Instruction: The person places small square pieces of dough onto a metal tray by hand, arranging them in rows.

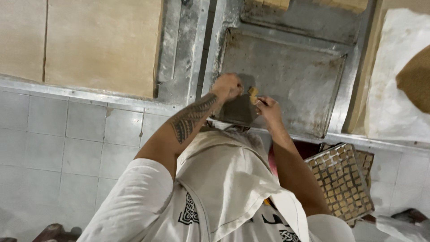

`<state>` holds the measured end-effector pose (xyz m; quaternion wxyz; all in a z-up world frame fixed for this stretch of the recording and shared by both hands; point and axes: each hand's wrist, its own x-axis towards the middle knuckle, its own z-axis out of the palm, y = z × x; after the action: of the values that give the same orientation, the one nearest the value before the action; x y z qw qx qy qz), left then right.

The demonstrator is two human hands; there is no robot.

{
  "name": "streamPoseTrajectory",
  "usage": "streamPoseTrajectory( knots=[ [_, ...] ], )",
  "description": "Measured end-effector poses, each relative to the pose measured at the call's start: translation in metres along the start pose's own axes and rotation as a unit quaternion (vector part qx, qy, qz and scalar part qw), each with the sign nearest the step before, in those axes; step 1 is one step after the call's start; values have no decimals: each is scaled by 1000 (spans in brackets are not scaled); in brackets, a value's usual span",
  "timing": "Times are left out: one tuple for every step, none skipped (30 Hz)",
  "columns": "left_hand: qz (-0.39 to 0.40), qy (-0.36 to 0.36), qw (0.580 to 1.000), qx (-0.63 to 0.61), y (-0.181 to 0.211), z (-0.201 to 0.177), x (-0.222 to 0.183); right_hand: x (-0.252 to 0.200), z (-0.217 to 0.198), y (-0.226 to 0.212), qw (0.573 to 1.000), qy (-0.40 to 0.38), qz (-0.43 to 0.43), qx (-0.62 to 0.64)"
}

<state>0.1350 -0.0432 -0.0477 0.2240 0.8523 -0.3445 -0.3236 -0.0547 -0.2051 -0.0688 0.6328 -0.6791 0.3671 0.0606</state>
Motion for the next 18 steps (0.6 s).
streamPoseTrajectory(
  knots=[
    [7, 11, 1000, -21, -7, 2, 3, -4, 3, 2, 998, -35, 35, 37],
    [14, 26, 999, -42, -14, 5, 7, -6, 6, 2, 997, -42, 46, 44],
    [50, 53, 996, -42, -21, 10, 8, -8, 11, 3, 996, -50, 56, 51],
    [84, 82, 992, -42, -28, 14, 8, -9, 17, 2, 995, -59, 64, 58],
    [119, 111, 986, -41, -35, 17, 8, -9, 23, 2, 996, -62, 52, 31],
    [129, 123, 983, -52, -39, 21, 8, -11, 28, 1, 997, -64, 41, 5],
    [138, 136, 979, -63, -42, 23, 7, -12, 33, 1, 997, -67, 29, -22],
    [148, 149, 975, -74, -42, 24, 7, -12, 38, -2, 992, -65, -39, -99],
    [113, 146, 980, -76, -41, 22, 5, -13, 43, -6, 977, -64, -106, -174],
    [76, 143, 984, -79, -39, 21, 1, -15, 50, -10, 951, -63, -171, -248],
    [38, 139, 986, -82, -35, 17, -3, -17, 57, -15, 941, -84, -186, -269],
    [4, 134, 979, -154, -31, 10, -8, -18, 66, -22, 930, -103, -201, -289],
    [-31, 129, 965, -225, -27, 2, -17, -21, 73, -29, 918, -122, -216, -309],
    [-63, 121, 946, -293, -23, -7, -25, -25, 79, -36, 916, -127, -198, -326],
    [-64, 115, 932, -337, -19, -17, -34, -28, 84, -44, 913, -132, -180, -343],
    [-68, 110, 916, -380, -16, -26, -46, -32, 87, -50, 908, -140, -162, -359],
    [-71, 105, 897, -422, -15, -34, -59, -38, 88, -55, 903, -117, -194, -365],
    [-86, 111, 903, -406, -14, -43, -70, -42, 88, -60, 895, -94, -228, -371]
  ],
)
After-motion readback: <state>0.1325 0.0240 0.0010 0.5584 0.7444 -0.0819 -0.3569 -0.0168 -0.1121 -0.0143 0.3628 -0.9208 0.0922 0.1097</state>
